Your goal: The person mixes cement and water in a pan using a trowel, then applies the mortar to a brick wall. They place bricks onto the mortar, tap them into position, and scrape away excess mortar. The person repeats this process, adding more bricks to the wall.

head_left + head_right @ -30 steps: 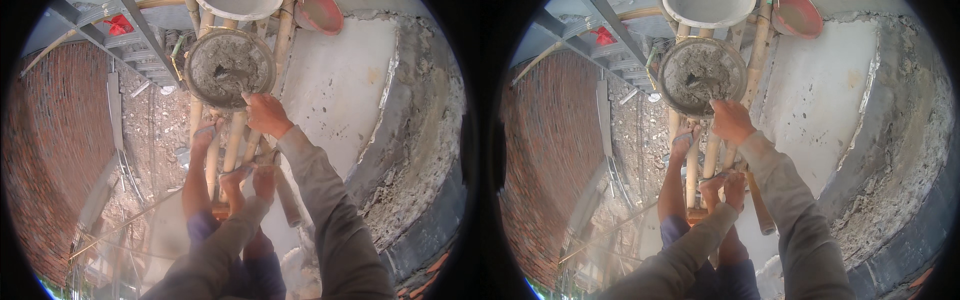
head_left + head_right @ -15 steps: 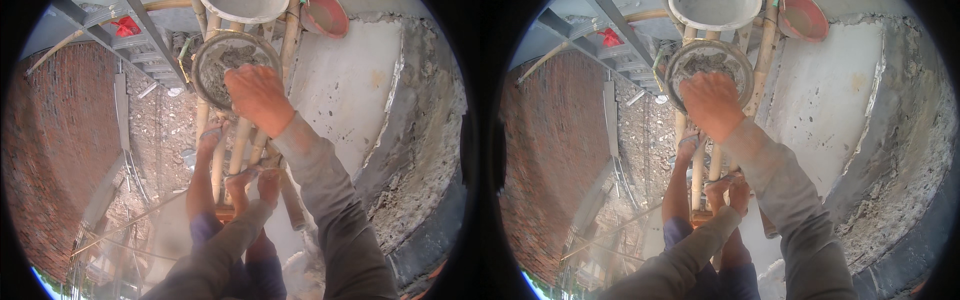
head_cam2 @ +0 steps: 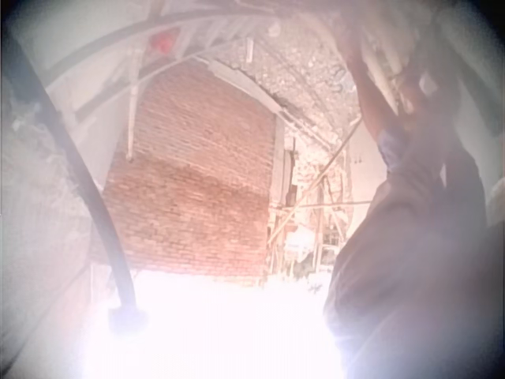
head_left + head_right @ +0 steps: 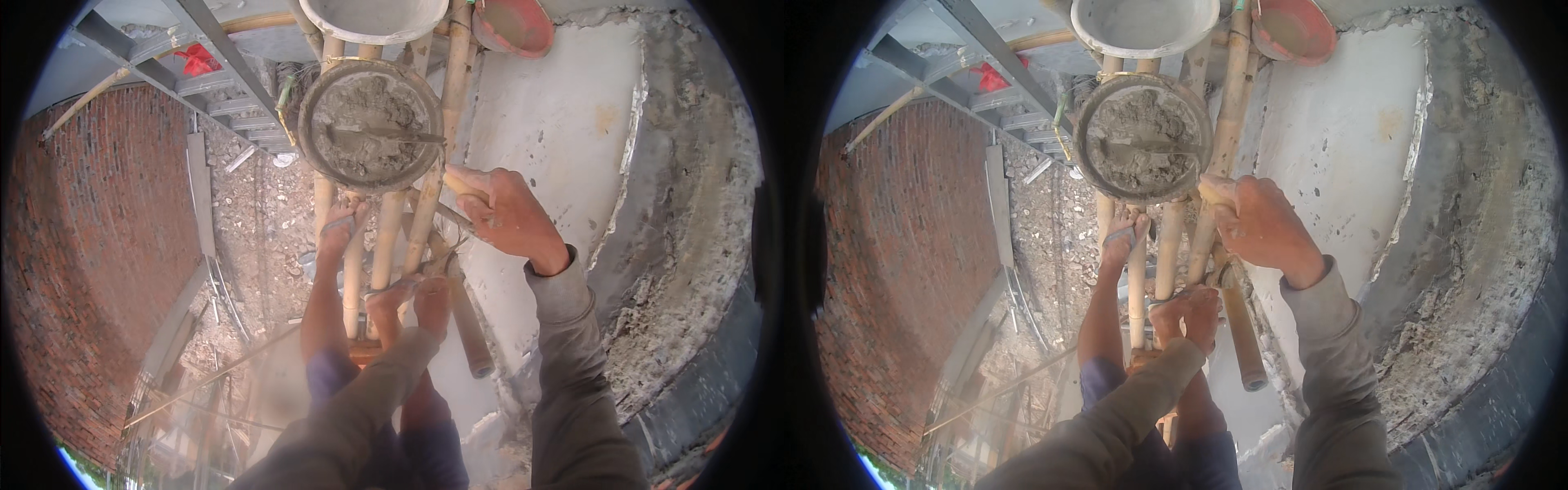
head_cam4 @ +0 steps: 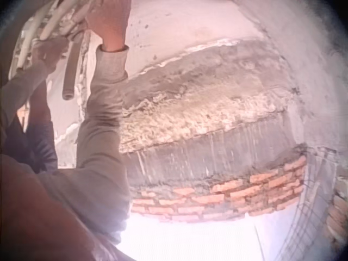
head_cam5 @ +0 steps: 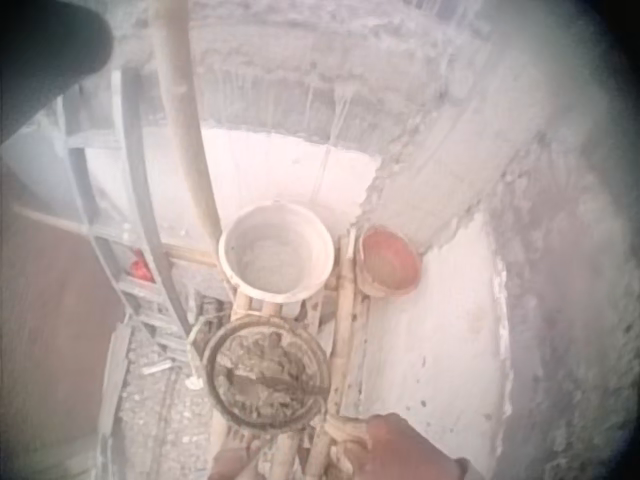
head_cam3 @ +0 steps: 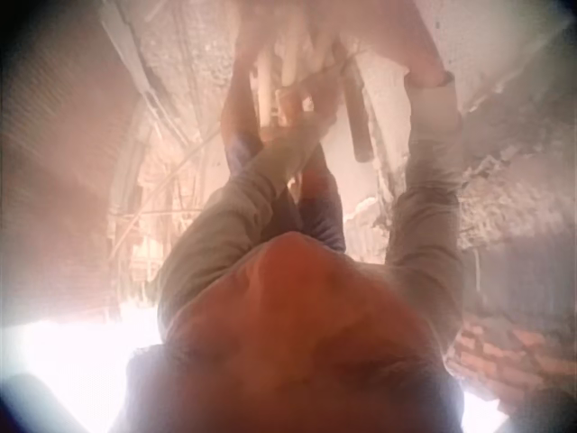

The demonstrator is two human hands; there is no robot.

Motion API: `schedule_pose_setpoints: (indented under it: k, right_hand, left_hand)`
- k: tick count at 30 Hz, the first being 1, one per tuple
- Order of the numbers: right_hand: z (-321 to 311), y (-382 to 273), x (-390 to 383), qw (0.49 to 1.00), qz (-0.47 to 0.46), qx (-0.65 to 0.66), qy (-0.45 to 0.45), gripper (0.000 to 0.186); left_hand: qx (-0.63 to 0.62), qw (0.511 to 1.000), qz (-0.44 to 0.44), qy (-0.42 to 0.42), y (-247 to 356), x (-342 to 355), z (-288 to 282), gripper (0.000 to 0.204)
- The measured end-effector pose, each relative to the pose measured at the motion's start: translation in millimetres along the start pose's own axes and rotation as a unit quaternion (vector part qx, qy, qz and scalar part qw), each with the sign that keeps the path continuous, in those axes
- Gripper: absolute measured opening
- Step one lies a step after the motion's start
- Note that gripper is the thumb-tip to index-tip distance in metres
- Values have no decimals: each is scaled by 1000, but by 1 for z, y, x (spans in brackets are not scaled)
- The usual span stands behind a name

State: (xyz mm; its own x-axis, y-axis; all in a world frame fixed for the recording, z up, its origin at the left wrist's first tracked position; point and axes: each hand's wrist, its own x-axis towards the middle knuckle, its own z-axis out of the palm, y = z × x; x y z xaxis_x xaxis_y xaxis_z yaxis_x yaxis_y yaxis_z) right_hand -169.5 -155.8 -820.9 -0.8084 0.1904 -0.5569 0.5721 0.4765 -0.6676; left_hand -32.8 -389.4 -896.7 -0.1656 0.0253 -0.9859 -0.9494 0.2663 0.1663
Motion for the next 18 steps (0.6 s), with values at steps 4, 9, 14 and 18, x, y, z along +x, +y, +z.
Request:
schedule_pose_setpoints:
  k: [4, 9, 14, 18]
  right_hand:
    - [15, 11, 53, 990, 23, 80, 110, 46]
    - [93, 31, 58, 996, 43, -73, 39, 32]
    - [86, 36, -35, 995, 5, 79, 68, 46]
    - [113, 39, -8, 988, -3, 111, 106, 48]
  left_hand:
    - [16, 997, -69, -13, -1, -6, 2, 22]
    - [84, 995, -16, -57, 28, -19, -7, 24]
    - [431, 895, 100, -58, 37, -24, -10, 25]
    - [689, 648, 317, -68, 25, -15, -25, 32]
